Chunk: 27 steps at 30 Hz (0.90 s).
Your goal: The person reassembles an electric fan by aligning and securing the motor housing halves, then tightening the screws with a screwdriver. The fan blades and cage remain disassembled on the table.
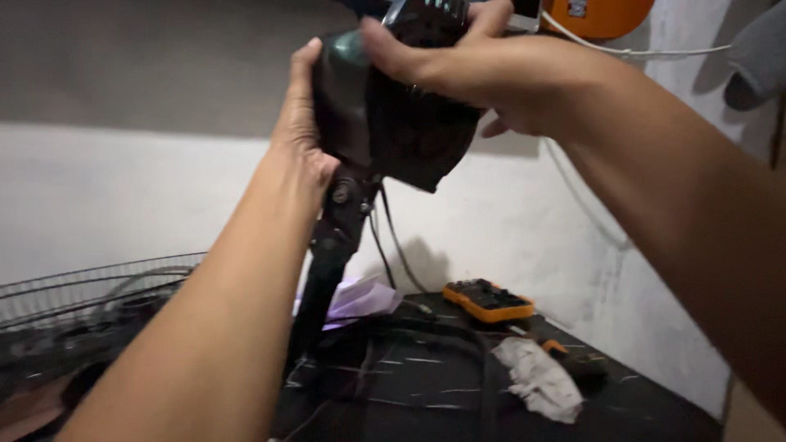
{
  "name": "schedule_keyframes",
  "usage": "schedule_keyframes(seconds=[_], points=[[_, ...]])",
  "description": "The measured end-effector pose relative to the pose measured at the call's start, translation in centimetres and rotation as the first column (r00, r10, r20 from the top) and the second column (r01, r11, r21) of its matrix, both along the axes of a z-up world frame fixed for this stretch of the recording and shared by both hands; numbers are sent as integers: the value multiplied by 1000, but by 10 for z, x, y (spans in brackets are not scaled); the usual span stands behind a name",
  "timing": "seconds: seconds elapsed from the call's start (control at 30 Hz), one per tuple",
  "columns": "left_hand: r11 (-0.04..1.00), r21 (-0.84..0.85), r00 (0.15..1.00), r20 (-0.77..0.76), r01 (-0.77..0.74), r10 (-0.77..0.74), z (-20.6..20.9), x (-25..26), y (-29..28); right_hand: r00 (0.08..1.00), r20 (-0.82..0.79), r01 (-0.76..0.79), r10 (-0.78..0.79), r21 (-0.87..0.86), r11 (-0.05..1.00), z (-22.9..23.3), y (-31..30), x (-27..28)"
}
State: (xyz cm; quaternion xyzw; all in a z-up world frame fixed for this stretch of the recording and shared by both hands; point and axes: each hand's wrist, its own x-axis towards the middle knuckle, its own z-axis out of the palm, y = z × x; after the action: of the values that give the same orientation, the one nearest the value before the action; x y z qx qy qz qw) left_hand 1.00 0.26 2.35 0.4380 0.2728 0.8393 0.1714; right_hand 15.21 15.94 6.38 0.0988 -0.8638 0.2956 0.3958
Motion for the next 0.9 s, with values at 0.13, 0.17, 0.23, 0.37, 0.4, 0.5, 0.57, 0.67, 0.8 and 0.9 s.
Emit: schedule_keyframes(seconds=[0.13,0.17,0.23,0.37,0.4,0.5,0.57,0.67,0.8,0.9], points=[[997,44,994,91,57,-61,-1,-4,0,945,-79,-327,318,-272,905,-2,1,-6],[997,30,994,78,72,-74,-2,-5,1,896,-130,-443,425,-326,835,-3,1,-7],[999,-1,997,68,48,-48,-5,-4,0,871,97,-389,481,-461,798,-1,0,-4],[995,-54,994,68,-79,82,1,-2,-1,893,250,-186,375,-555,811,3,-3,2],[993,-61,992,68,-102,106,0,-2,1,881,243,-211,406,-567,796,3,-3,2],[990,-37,986,90,-139,142,1,-6,2,861,233,-249,452,-581,775,3,-1,3],[997,14,996,60,-72,71,0,-6,0,859,246,-232,448,-594,771,1,1,5],[988,-12,988,40,-151,152,2,-3,-1,830,270,-231,488,-630,742,2,7,3],[969,-93,970,68,-228,235,3,-1,0,774,295,-237,561,-686,688,5,15,-7],[978,-36,972,116,-204,207,3,-2,0,692,300,-276,657,-731,624,7,16,-14]])
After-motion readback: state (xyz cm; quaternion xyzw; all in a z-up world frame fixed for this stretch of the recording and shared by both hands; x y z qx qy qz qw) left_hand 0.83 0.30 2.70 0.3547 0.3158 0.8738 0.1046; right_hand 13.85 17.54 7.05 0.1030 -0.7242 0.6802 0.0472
